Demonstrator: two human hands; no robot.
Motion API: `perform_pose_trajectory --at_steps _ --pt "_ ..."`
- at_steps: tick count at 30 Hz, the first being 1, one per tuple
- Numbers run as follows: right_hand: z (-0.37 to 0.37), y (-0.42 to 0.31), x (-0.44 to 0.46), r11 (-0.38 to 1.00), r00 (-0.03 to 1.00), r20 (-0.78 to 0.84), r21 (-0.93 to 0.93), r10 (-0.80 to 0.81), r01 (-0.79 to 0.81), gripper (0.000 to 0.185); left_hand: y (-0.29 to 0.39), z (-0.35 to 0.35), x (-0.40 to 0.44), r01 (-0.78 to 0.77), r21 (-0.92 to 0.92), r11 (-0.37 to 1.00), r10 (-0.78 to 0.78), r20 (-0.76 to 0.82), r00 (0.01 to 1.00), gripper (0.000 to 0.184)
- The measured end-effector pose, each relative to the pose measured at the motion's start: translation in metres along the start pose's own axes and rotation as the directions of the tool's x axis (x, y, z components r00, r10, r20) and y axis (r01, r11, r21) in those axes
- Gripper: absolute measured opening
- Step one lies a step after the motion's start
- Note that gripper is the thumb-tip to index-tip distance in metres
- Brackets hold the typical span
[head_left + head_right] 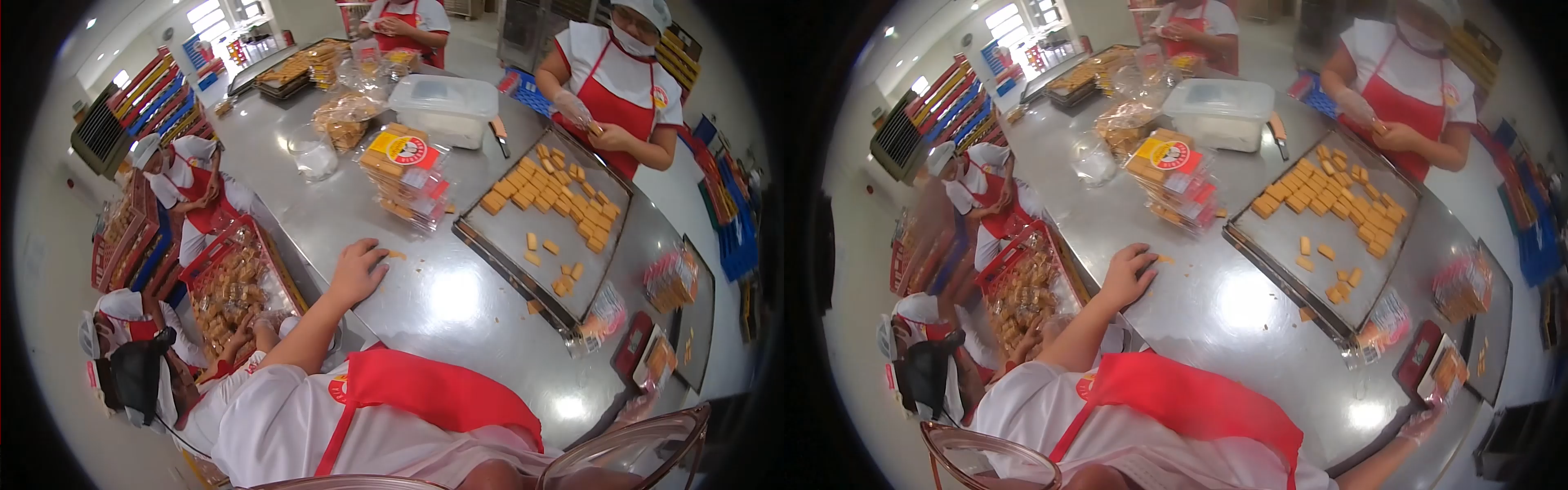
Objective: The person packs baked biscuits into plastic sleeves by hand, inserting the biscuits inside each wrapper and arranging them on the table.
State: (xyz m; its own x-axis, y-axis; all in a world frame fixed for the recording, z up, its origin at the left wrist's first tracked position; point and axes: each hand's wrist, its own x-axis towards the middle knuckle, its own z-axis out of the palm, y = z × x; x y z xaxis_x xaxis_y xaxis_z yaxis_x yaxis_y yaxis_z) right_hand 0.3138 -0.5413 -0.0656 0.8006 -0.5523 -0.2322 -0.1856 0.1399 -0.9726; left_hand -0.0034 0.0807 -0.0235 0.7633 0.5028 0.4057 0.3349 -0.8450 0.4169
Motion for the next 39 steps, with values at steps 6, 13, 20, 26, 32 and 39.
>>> perform_pose_trajectory --at_steps 6,13,20,26,32,39 --pt "-0.002 0.005 0.006 0.977 0.998 0.014 0.208 -0.06 0.055 0.041 -0.003 0.0 0.001 -0.021 -0.001 1.0 0.021 0.009 1.0 0.027" --pt "-0.011 0.002 -0.004 0.931 0.986 0.064 0.345 -0.151 0.12 0.048 -0.002 0.003 0.003 -0.024 -0.001 1.0 0.024 -0.004 1.0 0.028" --pt "-0.018 -0.006 -0.016 0.92 0.982 -0.069 0.343 -0.176 0.189 0.033 -0.015 0.017 0.002 -0.093 -0.004 0.996 0.093 0.015 0.996 0.028" --pt "-0.019 -0.046 -0.052 0.731 0.841 -0.431 0.448 -0.327 0.514 0.021 -0.02 0.017 0.0 -0.115 -0.031 0.993 0.117 0.078 0.99 0.026" --pt "-0.045 -0.038 -0.038 0.729 0.89 -0.455 0.604 -0.018 0.323 0.017 -0.013 0.013 0.001 -0.131 0.026 0.991 0.127 0.102 0.987 0.027" --pt "-0.084 -0.048 -0.026 0.51 0.195 -0.472 -0.782 -0.86 0.358 0.023 -0.012 0.012 0.0 -0.114 0.008 0.993 0.112 0.148 0.983 0.029"
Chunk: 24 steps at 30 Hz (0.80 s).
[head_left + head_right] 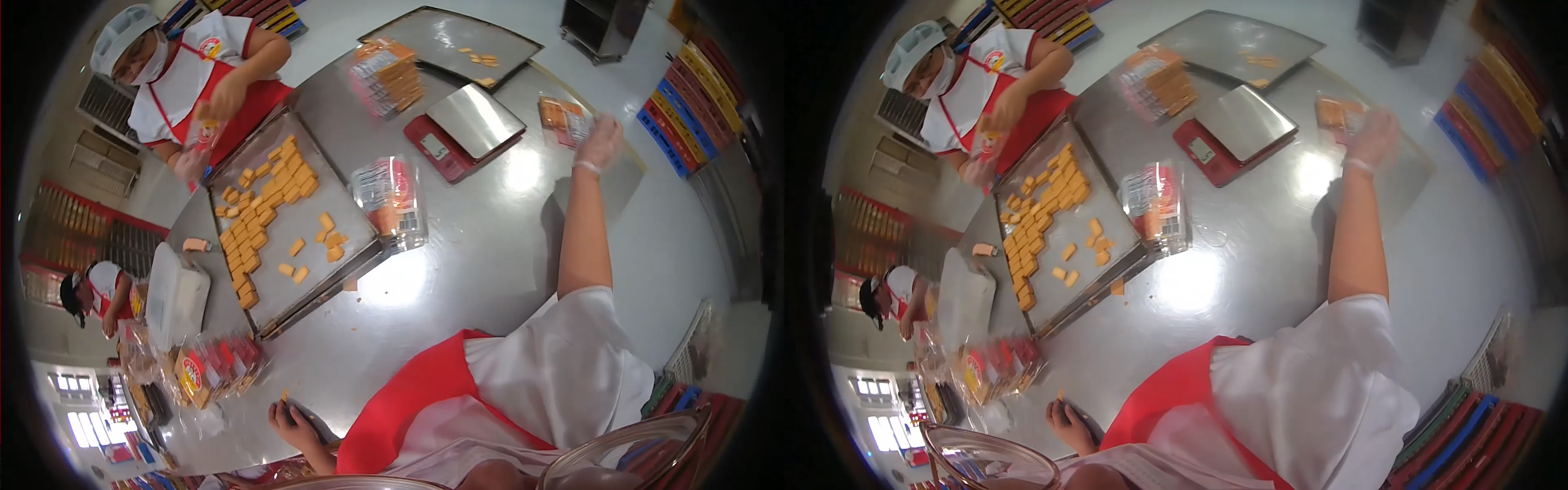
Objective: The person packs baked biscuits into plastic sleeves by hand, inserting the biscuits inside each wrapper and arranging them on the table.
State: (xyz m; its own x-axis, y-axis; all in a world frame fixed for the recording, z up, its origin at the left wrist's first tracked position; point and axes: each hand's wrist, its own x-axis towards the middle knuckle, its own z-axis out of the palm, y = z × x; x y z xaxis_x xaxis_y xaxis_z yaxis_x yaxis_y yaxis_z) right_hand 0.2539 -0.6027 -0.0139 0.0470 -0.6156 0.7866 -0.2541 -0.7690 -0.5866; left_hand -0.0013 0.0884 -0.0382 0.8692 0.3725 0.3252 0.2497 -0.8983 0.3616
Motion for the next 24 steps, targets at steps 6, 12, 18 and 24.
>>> perform_pose_trajectory --at_steps 6,12,18,24 --pt "0.033 -0.047 0.069 0.82 0.807 0.548 -0.344 -0.221 0.458 0.047 0.001 0.001 0.001 -0.023 0.028 0.999 0.024 -0.017 1.0 0.029" --pt "0.065 -0.026 0.03 0.804 0.481 0.826 -0.485 0.293 0.344 0.055 -0.006 0.004 0.0 -0.08 0.073 0.994 0.081 -0.015 0.997 0.029" --pt "0.067 -0.011 0.047 0.951 0.453 0.852 -0.309 0.261 0.033 0.056 -0.03 -0.006 0.002 0.226 -0.381 0.896 -0.261 -0.043 0.964 0.032" --pt "0.091 0.152 0.042 0.877 0.945 0.096 0.352 0.314 -0.327 0.039 -0.041 -0.067 0.024 0.249 -0.323 0.913 -0.369 -0.393 0.842 0.04"
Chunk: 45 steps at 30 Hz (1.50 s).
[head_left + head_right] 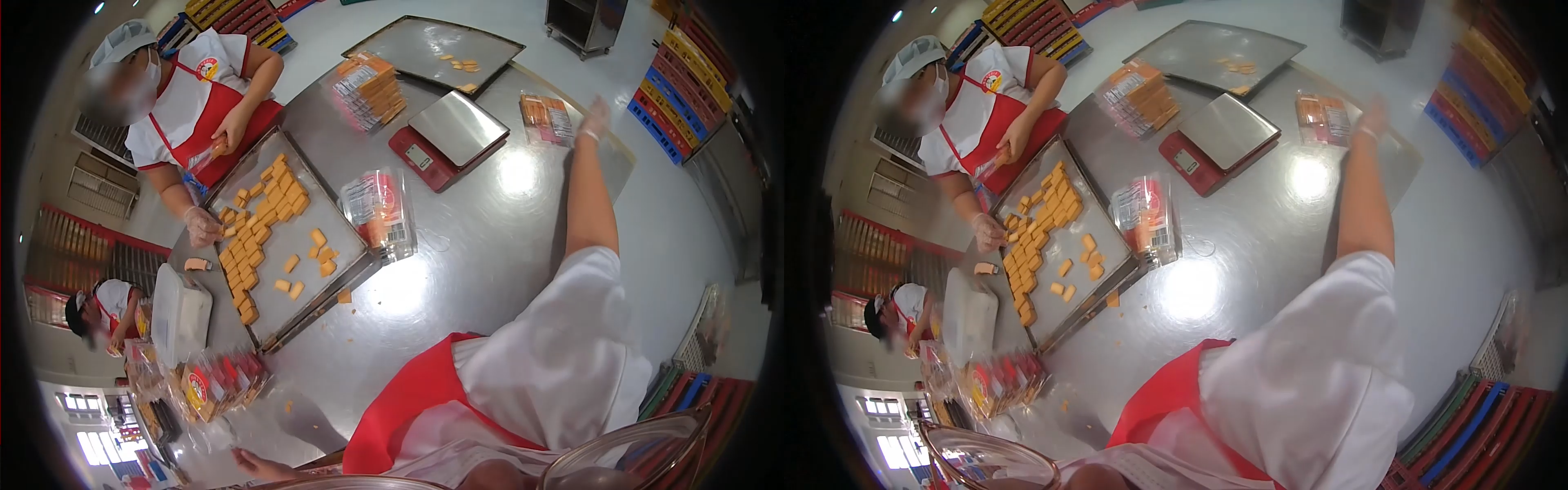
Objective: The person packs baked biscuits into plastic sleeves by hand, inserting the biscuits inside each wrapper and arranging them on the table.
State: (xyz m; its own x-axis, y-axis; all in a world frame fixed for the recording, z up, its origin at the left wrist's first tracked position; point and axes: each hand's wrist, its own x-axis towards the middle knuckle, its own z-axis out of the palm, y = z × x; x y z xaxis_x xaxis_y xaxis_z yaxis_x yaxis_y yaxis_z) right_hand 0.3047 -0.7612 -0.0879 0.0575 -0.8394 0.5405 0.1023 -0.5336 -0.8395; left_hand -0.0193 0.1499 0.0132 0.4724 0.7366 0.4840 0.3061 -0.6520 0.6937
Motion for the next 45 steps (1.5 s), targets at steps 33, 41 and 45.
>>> perform_pose_trajectory --at_steps 33,41,45 --pt "-0.024 -0.159 -0.072 0.596 0.565 0.811 -0.532 0.152 0.602 0.026 0.088 0.02 0.064 -0.566 0.24 0.789 0.501 0.283 0.818 0.044" --pt "-0.021 -0.199 -0.074 0.895 0.73 0.65 0.17 0.213 -0.413 0.022 0.11 0.008 0.039 -0.556 0.135 0.82 0.538 0.148 0.83 0.035" --pt "0.002 -0.263 -0.108 0.827 0.679 0.732 0.417 -0.06 -0.376 0.022 0.128 0.022 0.034 -0.544 -0.198 0.816 0.563 0.054 0.825 0.027"
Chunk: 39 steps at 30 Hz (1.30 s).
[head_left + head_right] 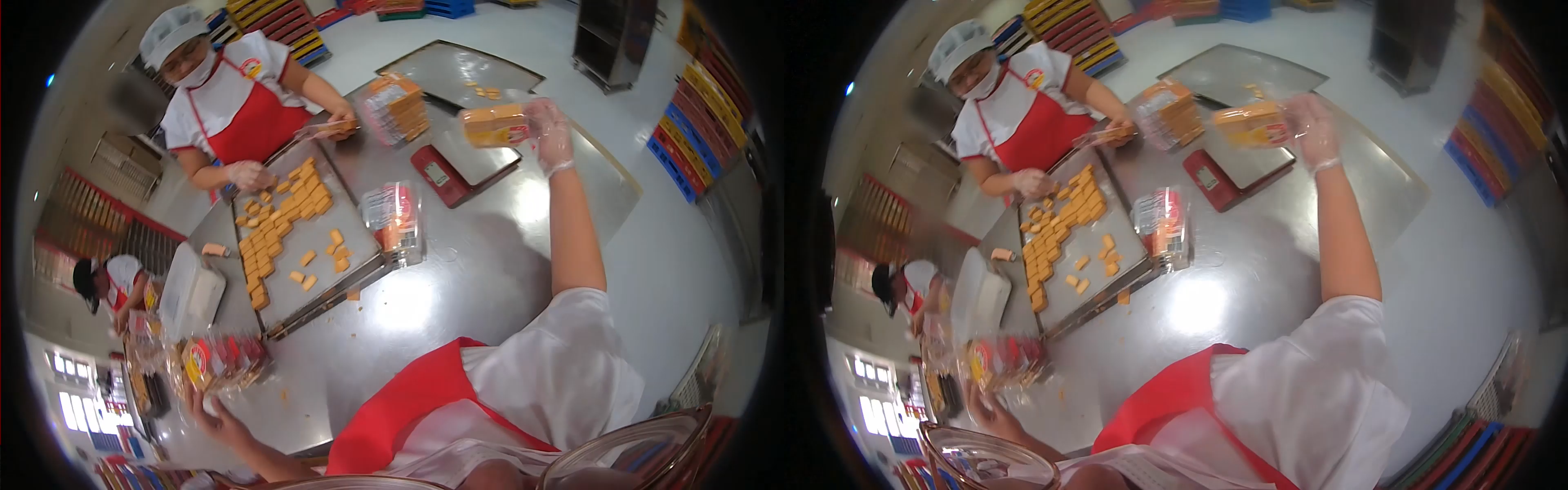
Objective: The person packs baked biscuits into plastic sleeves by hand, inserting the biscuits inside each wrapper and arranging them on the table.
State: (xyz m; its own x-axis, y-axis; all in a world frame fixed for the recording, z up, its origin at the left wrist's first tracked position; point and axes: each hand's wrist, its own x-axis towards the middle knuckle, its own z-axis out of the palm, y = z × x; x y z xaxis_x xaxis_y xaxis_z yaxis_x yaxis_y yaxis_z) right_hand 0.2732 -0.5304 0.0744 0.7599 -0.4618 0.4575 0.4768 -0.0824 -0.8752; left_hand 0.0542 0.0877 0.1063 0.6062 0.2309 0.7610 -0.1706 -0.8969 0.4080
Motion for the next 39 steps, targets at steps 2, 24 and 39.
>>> perform_pose_trajectory --at_steps 2,24,39 --pt "0.054 -0.016 -0.015 0.988 0.989 0.142 0.156 -0.041 0.018 0.023 0.026 0.019 0.005 -0.039 -0.112 0.993 0.042 0.031 0.999 0.028" --pt "0.263 -0.073 -0.211 0.794 0.539 0.732 0.582 -0.417 -0.175 0.015 0.128 0.051 0.004 -0.219 -0.159 0.963 0.255 0.256 0.932 0.042" --pt "0.267 -0.07 -0.203 0.89 0.451 0.845 0.41 -0.288 -0.199 0.012 0.115 0.056 0.002 -0.154 -0.159 0.975 0.193 0.266 0.944 0.037"
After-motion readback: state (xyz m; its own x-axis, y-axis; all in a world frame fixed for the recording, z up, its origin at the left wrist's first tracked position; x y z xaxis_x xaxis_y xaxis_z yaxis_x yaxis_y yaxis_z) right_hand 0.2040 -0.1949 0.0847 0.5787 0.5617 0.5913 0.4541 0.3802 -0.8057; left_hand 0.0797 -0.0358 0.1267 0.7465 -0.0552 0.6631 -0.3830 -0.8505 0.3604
